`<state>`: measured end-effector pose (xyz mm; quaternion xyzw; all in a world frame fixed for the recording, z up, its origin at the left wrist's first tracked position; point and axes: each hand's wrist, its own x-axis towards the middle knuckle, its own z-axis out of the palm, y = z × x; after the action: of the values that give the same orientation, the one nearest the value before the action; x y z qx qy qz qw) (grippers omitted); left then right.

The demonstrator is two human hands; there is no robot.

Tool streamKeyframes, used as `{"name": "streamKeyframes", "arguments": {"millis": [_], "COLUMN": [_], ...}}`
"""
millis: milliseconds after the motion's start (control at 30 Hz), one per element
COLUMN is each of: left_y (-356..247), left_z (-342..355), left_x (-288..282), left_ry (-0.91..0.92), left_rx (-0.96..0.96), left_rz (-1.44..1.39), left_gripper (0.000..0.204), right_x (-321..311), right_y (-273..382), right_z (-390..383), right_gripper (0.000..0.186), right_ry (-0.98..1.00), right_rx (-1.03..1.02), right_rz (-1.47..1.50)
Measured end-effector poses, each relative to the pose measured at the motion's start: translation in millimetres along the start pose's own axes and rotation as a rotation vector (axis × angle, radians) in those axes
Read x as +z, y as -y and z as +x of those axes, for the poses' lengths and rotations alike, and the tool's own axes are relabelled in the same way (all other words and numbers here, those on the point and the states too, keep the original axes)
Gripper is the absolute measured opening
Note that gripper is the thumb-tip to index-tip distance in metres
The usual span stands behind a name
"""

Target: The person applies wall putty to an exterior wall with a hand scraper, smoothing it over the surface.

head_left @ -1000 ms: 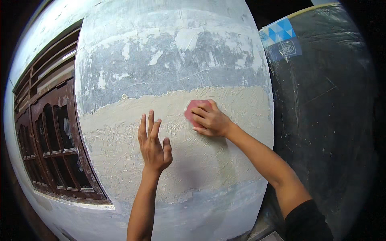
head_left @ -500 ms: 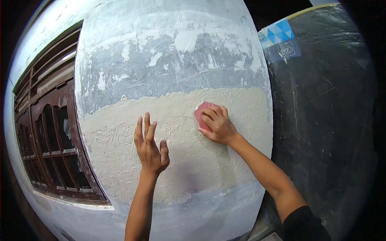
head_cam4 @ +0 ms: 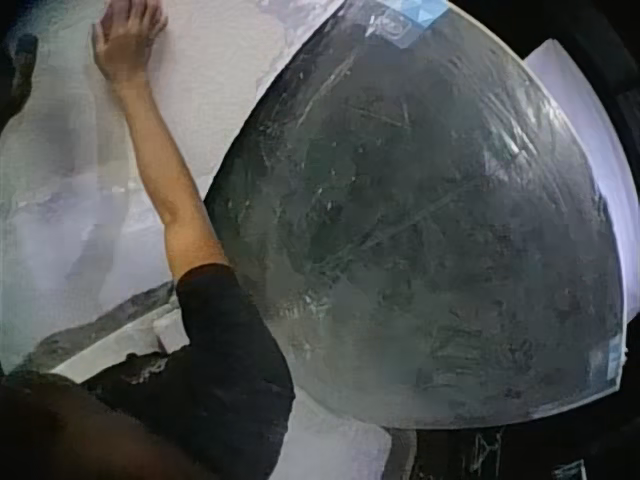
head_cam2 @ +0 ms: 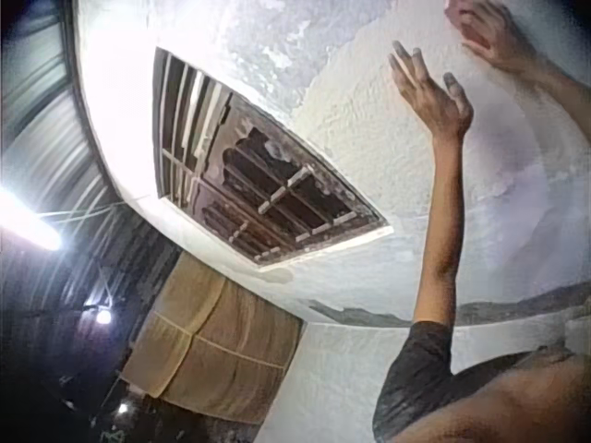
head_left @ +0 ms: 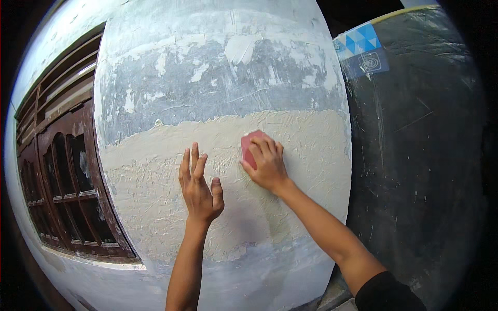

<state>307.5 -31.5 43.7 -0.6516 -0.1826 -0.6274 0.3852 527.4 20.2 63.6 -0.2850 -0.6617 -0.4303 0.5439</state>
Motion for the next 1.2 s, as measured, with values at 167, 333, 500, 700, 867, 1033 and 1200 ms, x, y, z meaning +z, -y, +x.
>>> {"name": "streamKeyframes", "arguments": {"millis": [167,333,500,700,867,1033,1200], "left_y": [9,11,15,8,13,10,9], "left_z": [-6,-5,-12,-10,-17,-13,-19], "left_x": [-11,-5,-16,-7,-19,-9,-15], "left_ry": [-0.023,-0.017,-0.003,0.006,0.015,-0.008,-0.001], "left_rx": [0.009,-0.001,0.009,-0.016,0.0,-0.027,-0.023], "left_rz": [0.007,0.017,0.022,0.005,0.009,-0.012,-0.022], "left_gripper": [0.059,0.057,0.053,0.054,0.055,0.056,0.056], "right_x": [-2,12,10,8,-1,0,1], "right_y": [23,20,39,27,40,20,24], "right_z": [-19,18,-27,16,-29,17,-29], "right_gripper": [0.047,0.047,0.05,0.051,0.048,0.048,0.047], "right_ry": [-0.061,-0.148,-0.046,-0.092,-0.047,-0.116,-0.042], "right_rx": [0.044,0.09,0.068,0.081,0.057,0.037,0.026], "right_rz": [0.019,-0.039,0.013,-0.049,0.009,-0.04,-0.04]}}
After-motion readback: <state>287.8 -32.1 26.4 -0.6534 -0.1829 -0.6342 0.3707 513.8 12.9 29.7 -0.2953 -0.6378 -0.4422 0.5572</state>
